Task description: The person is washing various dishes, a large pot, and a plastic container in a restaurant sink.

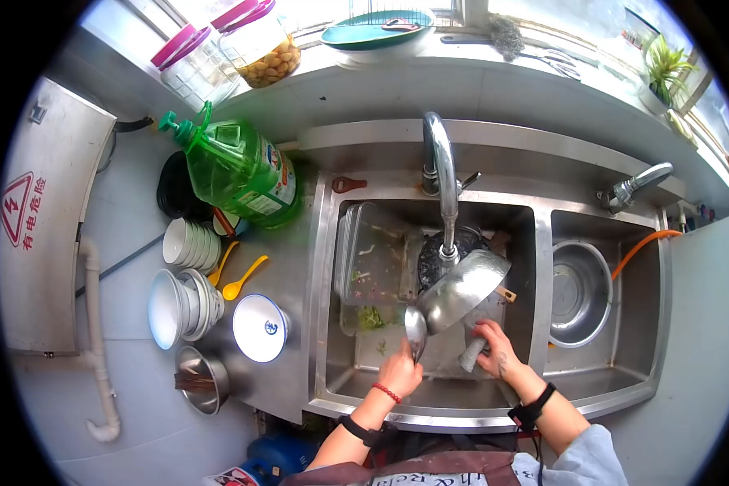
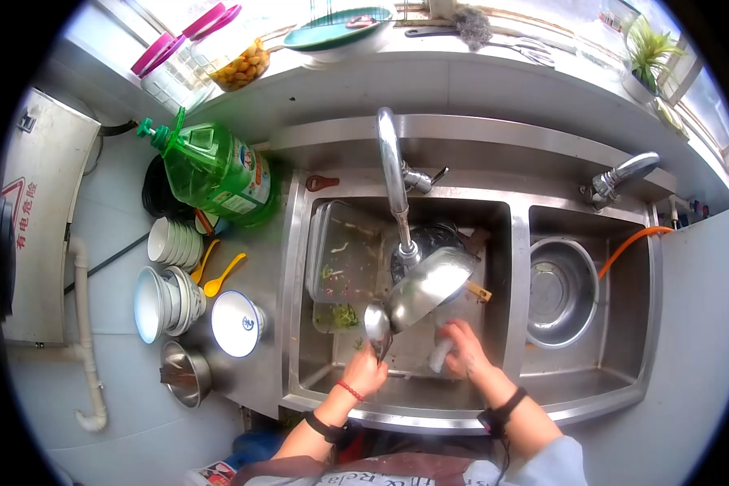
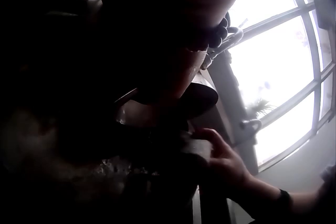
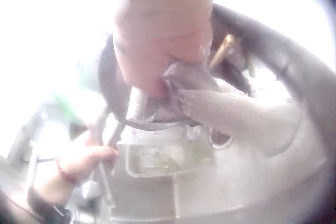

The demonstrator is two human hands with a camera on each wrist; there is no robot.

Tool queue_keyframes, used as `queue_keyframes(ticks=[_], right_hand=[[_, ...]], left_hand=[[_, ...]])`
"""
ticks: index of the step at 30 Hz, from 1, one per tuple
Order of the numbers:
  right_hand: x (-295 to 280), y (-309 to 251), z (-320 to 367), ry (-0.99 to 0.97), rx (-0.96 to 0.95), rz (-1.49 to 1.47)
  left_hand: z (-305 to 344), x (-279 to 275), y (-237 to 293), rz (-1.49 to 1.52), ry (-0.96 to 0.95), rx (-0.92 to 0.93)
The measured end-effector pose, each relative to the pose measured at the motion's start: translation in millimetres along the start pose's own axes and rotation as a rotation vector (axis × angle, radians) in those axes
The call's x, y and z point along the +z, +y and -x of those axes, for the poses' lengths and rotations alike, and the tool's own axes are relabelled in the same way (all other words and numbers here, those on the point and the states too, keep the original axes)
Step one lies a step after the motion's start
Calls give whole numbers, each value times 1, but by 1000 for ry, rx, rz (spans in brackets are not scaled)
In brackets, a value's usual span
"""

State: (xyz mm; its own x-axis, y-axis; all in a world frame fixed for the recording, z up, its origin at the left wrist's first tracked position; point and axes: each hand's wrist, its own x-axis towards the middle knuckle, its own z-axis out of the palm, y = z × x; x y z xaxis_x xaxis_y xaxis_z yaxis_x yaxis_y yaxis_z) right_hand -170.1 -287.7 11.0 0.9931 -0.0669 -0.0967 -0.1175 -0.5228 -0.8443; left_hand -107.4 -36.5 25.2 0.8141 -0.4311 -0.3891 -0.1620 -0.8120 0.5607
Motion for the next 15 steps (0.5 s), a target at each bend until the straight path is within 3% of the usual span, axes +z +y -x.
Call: queue_keyframes(ticks=[3,8,11,13,15], right_hand=[[-29,-38,6,127,33,-74],[-55,-87,-8,380,-264,82],[-22,-94,-37,337,-510,161],[3,-84,-44,179,-435,501],[13,-67,-50,261,-447,437]], left_hand=[[-10,-22,13,-106,17,-41],[-17,-41,3,-294,96,-44],[-15,-39,2,-240,125,-9],[-8,-32,5,-196,90,6],[-7,-31,3,-168,96,15]])
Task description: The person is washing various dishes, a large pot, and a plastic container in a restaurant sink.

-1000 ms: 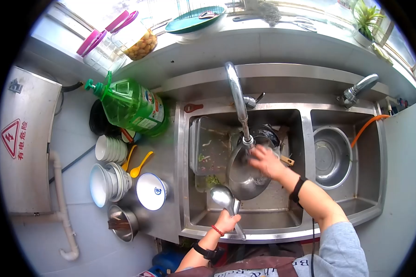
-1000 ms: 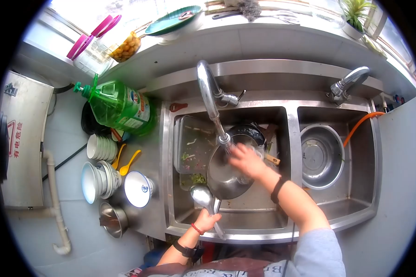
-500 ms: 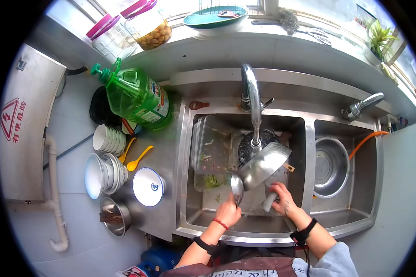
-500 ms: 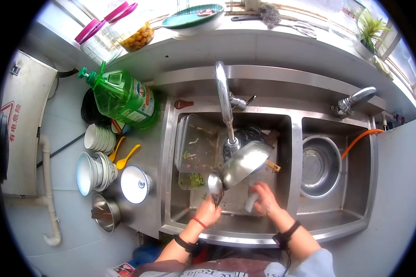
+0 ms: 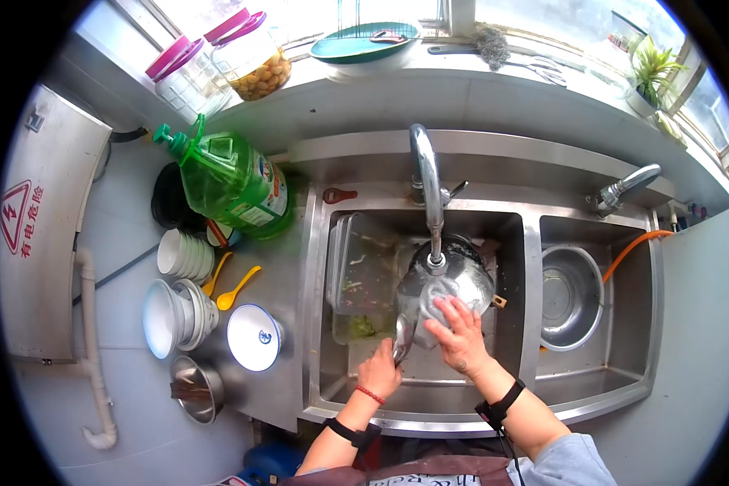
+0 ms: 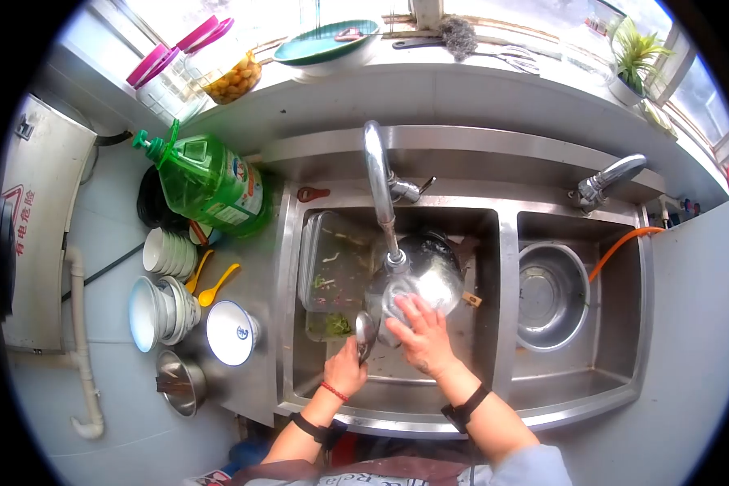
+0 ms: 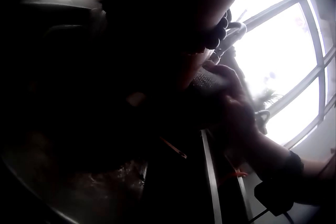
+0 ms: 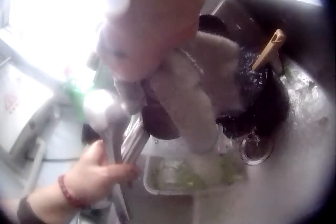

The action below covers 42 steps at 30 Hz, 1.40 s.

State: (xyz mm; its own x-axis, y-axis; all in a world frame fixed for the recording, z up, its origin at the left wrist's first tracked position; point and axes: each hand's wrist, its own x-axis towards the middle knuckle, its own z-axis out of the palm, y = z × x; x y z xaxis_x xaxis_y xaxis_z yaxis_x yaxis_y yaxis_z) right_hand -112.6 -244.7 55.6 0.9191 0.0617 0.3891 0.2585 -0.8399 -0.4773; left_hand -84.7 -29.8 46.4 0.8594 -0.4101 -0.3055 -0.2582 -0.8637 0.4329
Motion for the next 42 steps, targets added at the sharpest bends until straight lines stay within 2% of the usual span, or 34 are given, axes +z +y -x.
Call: queue_keyframes(ticks=[2,7,8,9,10,12,13,14,15,16,18,19,21,22,23,24,25,27,28,29,32,33,34,36,37,38,40,41,42], right_hand=[[2,10,-1,7,28,-119],[-8,35,-25,26,-59,-174],[2,48,-24,82,9,-194],[6,63,-21,115,165,-237],[7,79,-17,151,322,-277],[-5,119,5,58,412,-93],[-9,137,19,-30,332,-141],[-16,126,33,-193,408,-107],[-22,116,47,-365,471,-61],[-36,85,51,-564,366,350],[-8,62,82,-586,455,-38],[4,46,93,-589,540,-221],[32,-6,95,-510,856,-709],[49,-17,96,-409,1001,-1027],[52,-27,90,-175,1077,-1010],[42,-44,74,58,1143,-991],[23,-55,63,125,1136,-908],[8,-65,74,171,869,-786],[4,-64,82,193,727,-716],[13,-59,100,122,769,-649],[8,-37,75,-318,1472,-1912],[2,-37,57,-363,1515,-1800],[10,-27,53,-554,1424,-1635],[0,-26,39,-605,1402,-1733],[20,-34,47,-212,1526,-1796],[25,-25,56,-74,1561,-1776],[23,3,73,-222,1438,-1584],[17,4,69,-272,1422,-1433],[8,1,68,-326,1411,-1276]], left_hand=[[6,3,-3,33,26,-10],[7,1,-13,129,73,-23],[11,-4,-16,147,57,-38],[14,-8,-20,164,40,-50],[21,-7,-33,165,9,19],[43,3,-61,165,-59,166],[50,-8,-54,404,-59,89],[58,-18,-47,645,-56,7],[64,-15,-54,711,-259,-157],[67,-12,-46,983,-221,-229],[61,-10,-42,1307,-472,-371],[59,0,-37,1510,-522,-475],[55,11,-21,1787,-657,-551],[54,18,-14,1919,-722,-584],[53,18,-2,2017,-744,-607],[53,25,3,2156,-784,-529],[53,32,10,2248,-781,-527],[49,47,21,2397,-770,-475],[46,44,32,2345,-716,-498],[42,44,38,2323,-725,-494],[51,54,44,2178,-782,-427],[48,57,42,2109,-798,-378],[44,55,31,2018,-890,-195],[48,37,28,1942,-757,-307],[51,32,11,1664,-742,-311],[58,32,-6,1710,-687,-380],[58,-12,-21,1188,-619,-458],[50,-29,-17,897,-557,-440],[42,-28,-20,665,-391,-223]])
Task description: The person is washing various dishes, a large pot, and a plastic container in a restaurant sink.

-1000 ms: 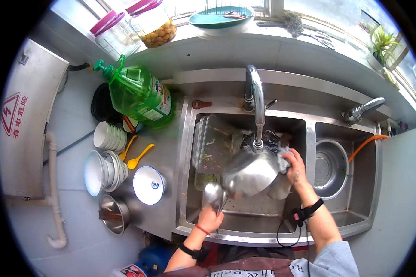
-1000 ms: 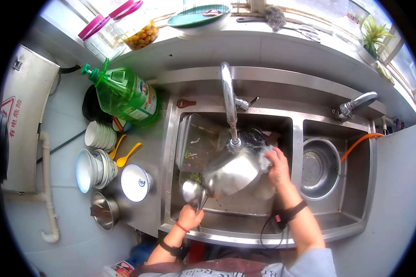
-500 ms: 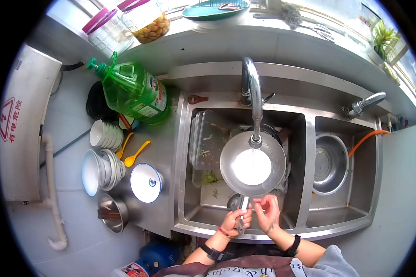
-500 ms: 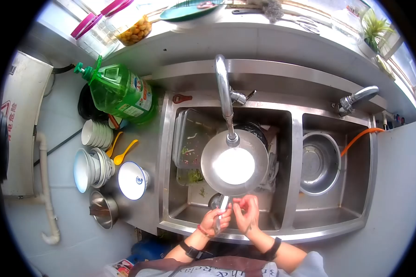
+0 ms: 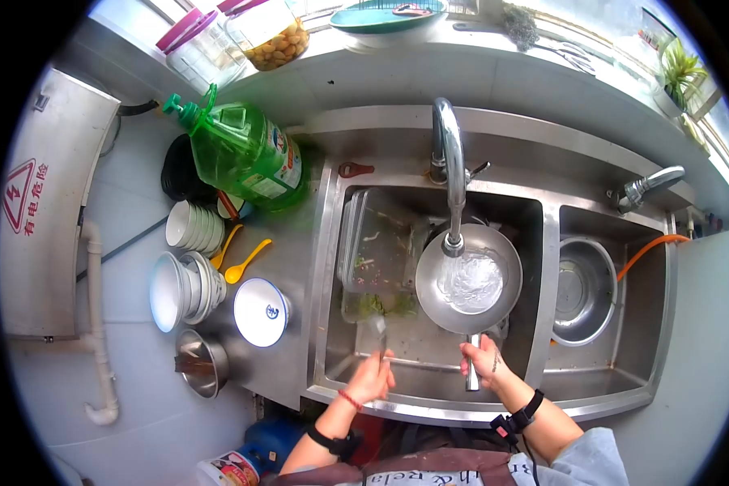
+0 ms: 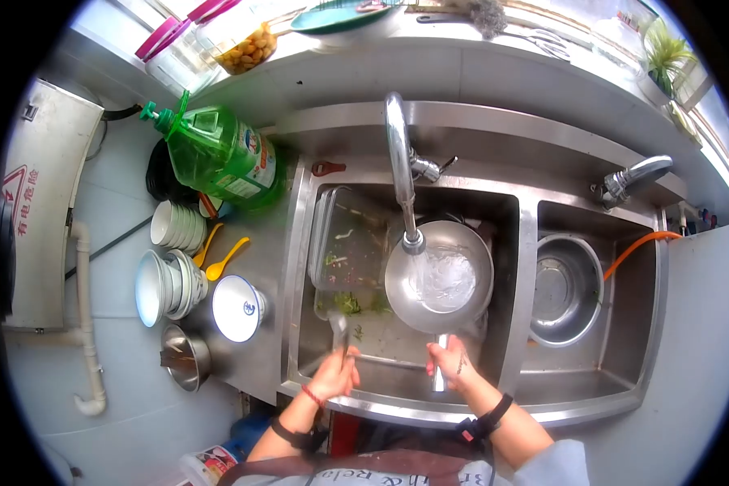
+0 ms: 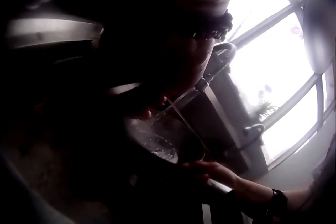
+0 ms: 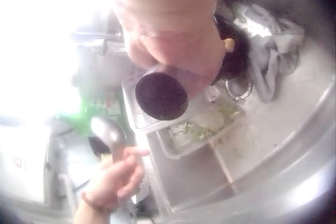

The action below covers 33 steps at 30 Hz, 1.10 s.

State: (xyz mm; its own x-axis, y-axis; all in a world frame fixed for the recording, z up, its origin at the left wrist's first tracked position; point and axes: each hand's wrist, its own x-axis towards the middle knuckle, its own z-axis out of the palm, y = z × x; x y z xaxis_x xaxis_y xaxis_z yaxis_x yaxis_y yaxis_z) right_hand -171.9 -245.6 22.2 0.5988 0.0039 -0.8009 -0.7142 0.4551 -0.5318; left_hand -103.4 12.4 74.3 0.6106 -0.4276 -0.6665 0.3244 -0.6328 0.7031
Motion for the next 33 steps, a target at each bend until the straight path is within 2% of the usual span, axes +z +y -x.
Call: queue_keyframes(ticks=[1,2,3,4,5,8,11,14,15,18,20,21,23,24,26,27,28,30,33], right_hand=[[-2,3,1,83,-2,62],[-3,2,3,51,16,77],[-4,0,6,16,29,94],[-5,-1,9,-16,46,111],[-6,2,10,-79,43,41],[-9,-2,21,-144,89,-76],[-19,10,19,-211,67,-121],[-30,11,17,-339,67,-137],[-33,15,17,-377,38,-105],[-46,22,5,-457,-24,39],[-41,10,-1,-341,-112,195],[-39,4,-1,-309,-116,203],[-36,-14,-1,-222,-140,325],[-33,-24,7,-157,-161,373],[-25,-43,32,-21,-194,473],[-21,-52,45,34,-215,531],[-23,-53,51,89,-223,569],[-29,-49,63,198,-242,646],[-39,-44,62,110,-195,456]], left_hand=[[-7,-3,5,-290,176,169],[-20,-4,19,-471,299,304],[-30,-5,50,-500,266,233],[-51,-2,59,-528,240,230],[-71,5,61,-553,208,227],[-123,32,64,-695,295,220],[-140,44,73,-787,275,109],[-138,35,55,-832,185,261],[-115,26,69,-758,205,337],[-73,-6,83,-333,676,643],[-65,-20,71,-220,917,558],[-65,-18,66,-39,843,378],[-108,0,9,761,323,305],[-108,10,14,1132,-16,185],[-126,52,6,1388,-234,138],[-140,79,-1,1484,-247,124],[-146,99,5,1485,-157,122],[-163,126,6,1398,-249,-9],[-152,129,29,1278,-123,62]])
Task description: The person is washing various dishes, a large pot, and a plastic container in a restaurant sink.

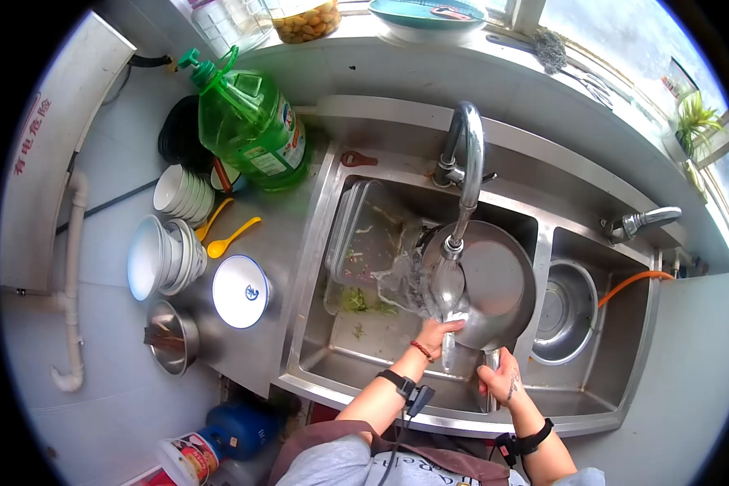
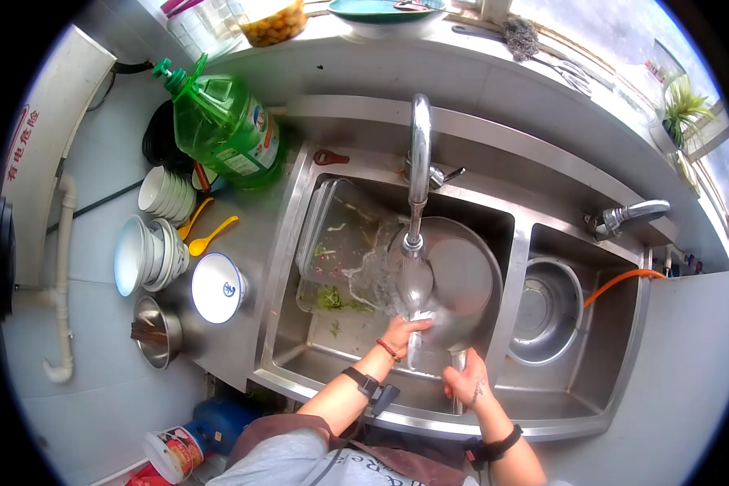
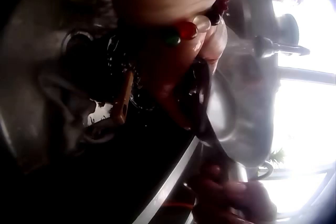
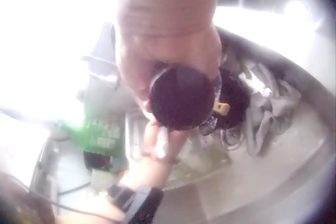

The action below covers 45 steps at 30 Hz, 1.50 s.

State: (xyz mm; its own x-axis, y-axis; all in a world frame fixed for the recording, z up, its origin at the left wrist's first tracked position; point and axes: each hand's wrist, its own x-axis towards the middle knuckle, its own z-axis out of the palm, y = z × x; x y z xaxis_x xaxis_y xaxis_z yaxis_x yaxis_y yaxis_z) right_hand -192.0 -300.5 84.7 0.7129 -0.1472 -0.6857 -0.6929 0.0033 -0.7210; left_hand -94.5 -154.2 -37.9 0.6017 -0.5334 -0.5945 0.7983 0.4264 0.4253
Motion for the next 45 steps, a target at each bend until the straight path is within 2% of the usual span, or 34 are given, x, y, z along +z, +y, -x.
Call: queue_keyframes(ticks=[1,2,3,4,6,9,11,12,13,15,16,17,19,22,25,26,28,30,33,37,39,41,43,44,45], right_hand=[[-2,7,-3,-39,27,-81],[-4,28,-15,-181,28,-202],[2,34,-21,-263,107,-339],[13,41,-29,-334,102,-380],[38,53,-42,-497,111,-361],[76,52,-57,-591,53,-143],[102,67,-73,-618,-5,-101],[114,71,-78,-623,-34,-78],[128,56,-73,-575,-6,-30],[149,27,-62,-460,43,66],[166,48,-73,-419,37,-25],[171,67,-84,-483,86,-130],[190,48,-73,-612,196,-339],[224,24,-65,-669,279,-441],[254,14,-53,-617,220,-382],[258,11,-49,-597,169,-323],[262,-1,-40,-559,70,-199],[262,-18,-30,-514,-93,1],[274,-41,-13,-479,-374,367],[321,-65,5,-612,-733,816],[342,-77,2,-804,-852,963],[350,-83,-12,-1047,-898,960],[359,-62,-50,-942,-328,609],[369,-64,-59,-770,-179,245],[385,-82,-68,-672,-120,242]], left_hand=[[7,-4,10,-22,-11,-45],[16,-8,19,-39,31,-94],[26,-10,29,-59,77,-140],[39,-7,43,-146,84,-94],[51,-25,44,-282,95,126],[79,-46,56,-655,179,496],[97,-45,63,-898,299,780],[108,-38,74,-900,303,826],[122,-25,82,-954,402,855],[134,-26,82,-943,422,854],[146,-15,87,-1080,496,874],[152,-15,88,-1174,545,874],[169,-13,90,-1290,621,898],[199,-14,99,-1536,638,1012],[224,-26,114,-1628,554,1242],[227,-33,118,-1621,539,1332],[241,-45,129,-1460,499,1366],[253,-62,136,-1273,434,1414],[276,-90,152,-1156,399,1487],[321,-127,178,-705,312,1531],[358,-166,175,-1224,990,1347],[376,-199,183,-478,921,1141],[411,-248,183,-131,832,899],[424,-271,180,-28,830,828],[435,-291,174,72,829,749]])
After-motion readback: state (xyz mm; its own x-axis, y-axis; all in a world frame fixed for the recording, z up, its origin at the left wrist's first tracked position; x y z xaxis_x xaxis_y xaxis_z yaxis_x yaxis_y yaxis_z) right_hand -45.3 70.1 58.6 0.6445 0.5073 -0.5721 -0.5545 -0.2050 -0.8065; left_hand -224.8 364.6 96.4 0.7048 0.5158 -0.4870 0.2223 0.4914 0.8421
